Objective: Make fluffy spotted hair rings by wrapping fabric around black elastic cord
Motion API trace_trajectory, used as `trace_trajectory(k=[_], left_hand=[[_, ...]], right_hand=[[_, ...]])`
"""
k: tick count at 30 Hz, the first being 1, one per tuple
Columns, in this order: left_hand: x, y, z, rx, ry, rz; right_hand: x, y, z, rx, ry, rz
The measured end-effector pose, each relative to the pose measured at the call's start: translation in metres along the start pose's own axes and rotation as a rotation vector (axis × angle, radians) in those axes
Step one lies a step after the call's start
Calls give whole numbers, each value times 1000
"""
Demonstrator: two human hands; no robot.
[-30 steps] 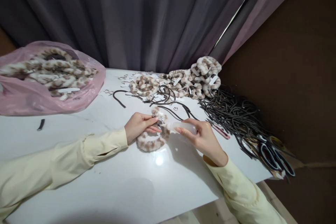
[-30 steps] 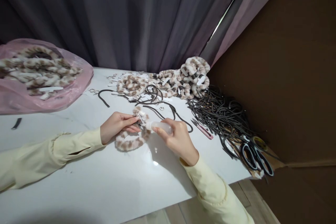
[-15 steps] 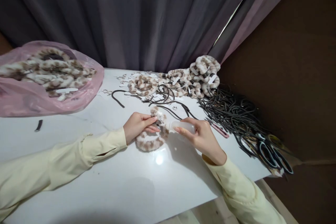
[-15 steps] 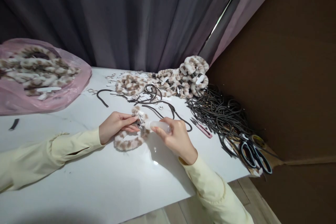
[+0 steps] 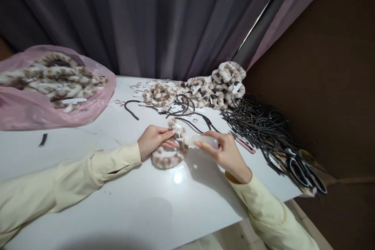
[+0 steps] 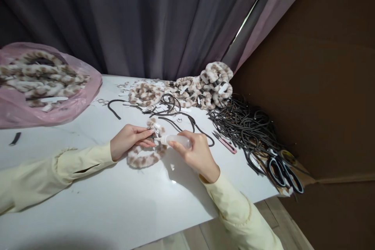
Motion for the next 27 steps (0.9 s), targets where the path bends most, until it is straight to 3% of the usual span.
trace_trajectory(k=[22, 27], left_hand=[[0, 0, 0, 0, 3, 7], [1, 0, -1, -10, -11, -6]], right_hand=[[-1, 1, 1, -7, -15, 60], [-5, 1, -11, -13, 92, 138]])
Point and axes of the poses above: each hand's wrist, its own y-axis towards the middle knuckle, its own z-axis out of the palm, x = y × z, the point moved 5 cm from there along y, towards the middle knuckle
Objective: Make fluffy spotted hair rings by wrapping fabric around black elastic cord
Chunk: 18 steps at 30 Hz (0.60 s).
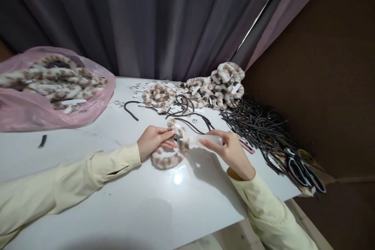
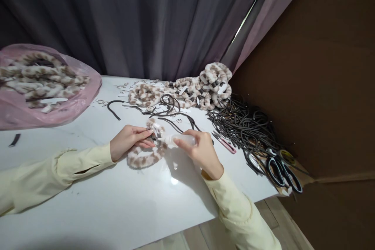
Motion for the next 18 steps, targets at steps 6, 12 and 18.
trace_trajectory(k=[6, 12, 18], left_hand=[[1, 1, -1, 29, -38, 14], [2, 2, -2, 22, -60, 3], [0, 1, -2, -3, -38, 8]], right_hand=[[-26, 5, -19, 141, 531, 154], [-43, 13, -49, 79, 600, 99], [-60, 44, -58, 12, 456, 8]])
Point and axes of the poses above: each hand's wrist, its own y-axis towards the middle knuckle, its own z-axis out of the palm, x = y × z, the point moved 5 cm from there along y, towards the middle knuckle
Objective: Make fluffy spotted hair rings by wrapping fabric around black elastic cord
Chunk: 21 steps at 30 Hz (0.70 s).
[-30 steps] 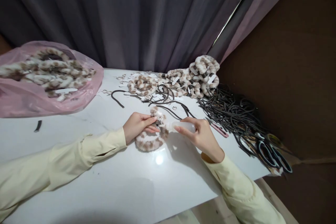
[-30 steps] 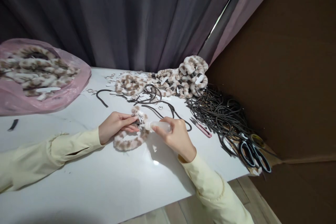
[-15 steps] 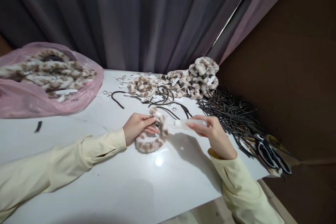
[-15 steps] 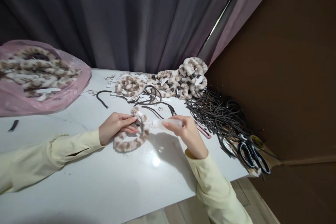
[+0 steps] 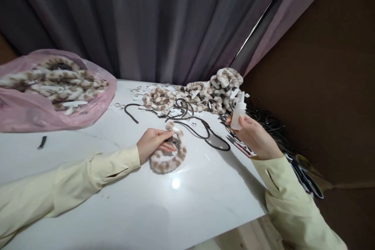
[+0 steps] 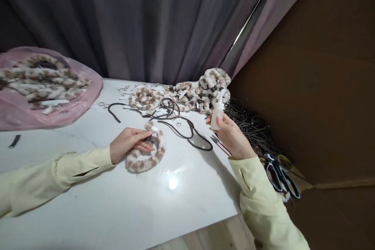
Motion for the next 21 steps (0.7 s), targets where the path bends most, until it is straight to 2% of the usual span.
trace_trajectory(k=[3, 6, 10, 13, 16, 18, 19, 21], left_hand=[[0, 0, 0, 0, 8, -1], [2, 1, -1, 8, 10, -4], [2, 1, -2, -7, 17, -7], [2, 1, -1, -9, 23, -4], [1, 0, 0, -8, 25, -2], [1, 0, 0, -12, 20, -2], [1, 0, 0, -13, 18, -1], [1, 0, 0, -15, 21, 2]], right_hand=[[-24, 25, -3, -28, -29, -24], [-51, 44, 0, -46, -165, -4], [-69, 58, 8, -88, -224, -5], [-68, 60, 3, -106, -282, 0], [-56, 50, -20, -153, -382, -5], [-43, 35, -38, -192, -485, -15], [-38, 25, -45, -188, -565, -14], [-36, 5, -44, -45, -966, 52]])
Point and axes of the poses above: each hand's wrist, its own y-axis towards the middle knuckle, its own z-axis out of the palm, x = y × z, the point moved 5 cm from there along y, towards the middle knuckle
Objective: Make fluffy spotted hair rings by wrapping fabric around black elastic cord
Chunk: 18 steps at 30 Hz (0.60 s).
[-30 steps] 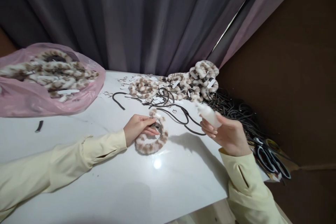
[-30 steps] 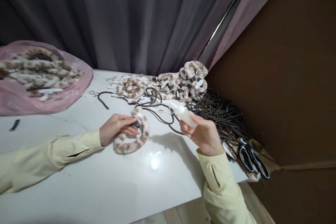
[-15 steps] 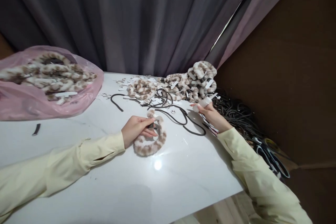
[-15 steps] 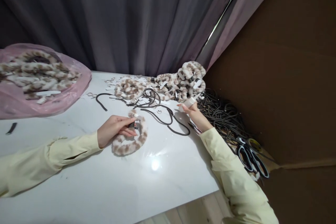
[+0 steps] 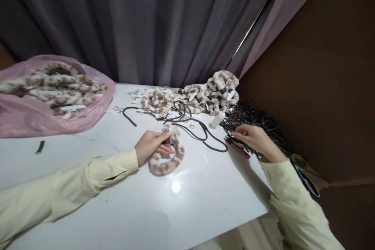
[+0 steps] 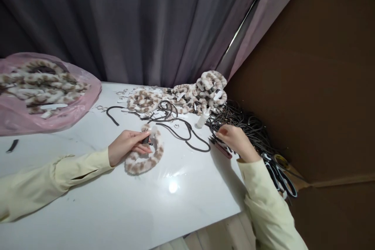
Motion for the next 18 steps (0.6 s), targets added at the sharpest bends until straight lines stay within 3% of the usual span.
trace_trajectory(k=[2, 4, 7, 9, 11, 13, 15, 18], left_hand=[[0, 0, 0, 7, 8, 7], [0, 0, 0, 16, 12, 16], [0, 0, 0, 25, 5, 32], [-1, -1, 0, 22, -9, 35], [-1, -1, 0, 22, -23, 35], [-2, -1, 0, 27, -36, 42], [-2, 0, -1, 21, -46, 47], [-1, 1, -2, 2, -60, 51]], right_hand=[[-1, -19, 9, 139, -288, 73], [6, -29, 19, 142, -438, 50], [11, -33, 26, 153, -478, 38], [12, -35, 18, 197, -447, 31], [20, -41, 1, 251, -343, -23], [46, -50, -21, 220, 77, -182], [75, -58, -33, 197, 316, -269], [117, -57, -22, 234, 658, -242]])
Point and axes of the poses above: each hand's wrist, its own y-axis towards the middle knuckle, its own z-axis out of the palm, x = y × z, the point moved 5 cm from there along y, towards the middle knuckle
